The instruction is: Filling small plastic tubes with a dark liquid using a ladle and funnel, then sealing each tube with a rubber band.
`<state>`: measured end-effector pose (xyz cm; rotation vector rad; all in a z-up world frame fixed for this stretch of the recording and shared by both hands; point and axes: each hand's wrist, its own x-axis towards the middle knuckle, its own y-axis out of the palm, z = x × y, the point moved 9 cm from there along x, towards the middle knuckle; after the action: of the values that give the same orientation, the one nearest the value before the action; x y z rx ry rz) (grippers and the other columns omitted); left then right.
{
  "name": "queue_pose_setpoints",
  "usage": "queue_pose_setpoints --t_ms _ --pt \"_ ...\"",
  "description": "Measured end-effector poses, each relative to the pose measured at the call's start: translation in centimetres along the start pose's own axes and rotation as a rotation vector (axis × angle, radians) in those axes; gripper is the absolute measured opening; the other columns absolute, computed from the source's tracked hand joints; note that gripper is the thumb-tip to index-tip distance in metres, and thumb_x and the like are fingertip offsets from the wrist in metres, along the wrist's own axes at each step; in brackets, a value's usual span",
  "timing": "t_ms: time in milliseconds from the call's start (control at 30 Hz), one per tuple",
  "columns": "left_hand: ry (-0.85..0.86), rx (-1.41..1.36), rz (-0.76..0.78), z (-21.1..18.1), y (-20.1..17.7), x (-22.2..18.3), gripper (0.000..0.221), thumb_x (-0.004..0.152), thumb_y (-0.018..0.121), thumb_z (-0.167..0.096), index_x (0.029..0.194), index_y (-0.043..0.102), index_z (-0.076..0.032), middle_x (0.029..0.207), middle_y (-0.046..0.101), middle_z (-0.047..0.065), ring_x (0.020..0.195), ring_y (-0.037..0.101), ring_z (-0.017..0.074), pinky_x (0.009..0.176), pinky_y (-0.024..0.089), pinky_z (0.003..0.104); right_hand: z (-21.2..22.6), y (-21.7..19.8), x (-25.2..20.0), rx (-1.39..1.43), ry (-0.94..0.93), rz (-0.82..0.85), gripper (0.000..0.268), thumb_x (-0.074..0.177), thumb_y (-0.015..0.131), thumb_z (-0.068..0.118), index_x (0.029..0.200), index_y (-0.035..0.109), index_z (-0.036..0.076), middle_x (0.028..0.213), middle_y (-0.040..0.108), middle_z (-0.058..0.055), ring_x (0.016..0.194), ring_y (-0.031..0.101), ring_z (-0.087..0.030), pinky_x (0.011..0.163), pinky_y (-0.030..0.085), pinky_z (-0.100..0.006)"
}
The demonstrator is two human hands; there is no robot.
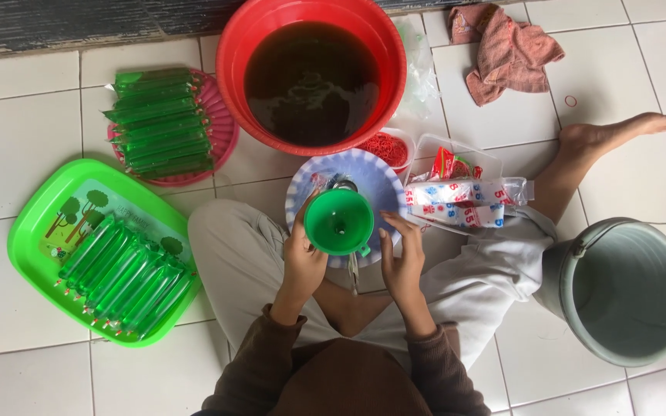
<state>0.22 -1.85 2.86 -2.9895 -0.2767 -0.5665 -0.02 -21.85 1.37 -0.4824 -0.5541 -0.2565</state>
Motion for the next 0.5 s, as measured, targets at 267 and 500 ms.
queue_pose_setpoints --t_ms 267,500 --pt "-0.035 -0.077 0.088 0.9 1.3 -0.8 0.063 0.096 0.066 0.002 0.154 0.042 -0.008 0.125 0.071 0.019 0.117 0.066 0.0373 0.101 0.052 0.058 5.1 -2.0 2.3 -0.04 -0.281 0.031 0.017 0.091 0.077 0.019 0.107 0.077 0.026 0.135 0.058 -0.012 0.124 0.044 -0.034 0.11 0.028 -0.049" --pt "0.005 -0.165 0.055 -1.3 1.1 0.1 0.068 0.087 0.073 0.01 0.149 0.046 0.002 0.104 0.078 0.017 0.089 0.077 0.031 0.107 0.049 0.053 3.3 -3.7 2.8 0.08 -0.154 -0.04 0.009 0.091 0.077 0.025 0.097 0.072 0.019 0.127 0.057 -0.014 0.119 0.044 -0.032 0.11 0.031 -0.049"
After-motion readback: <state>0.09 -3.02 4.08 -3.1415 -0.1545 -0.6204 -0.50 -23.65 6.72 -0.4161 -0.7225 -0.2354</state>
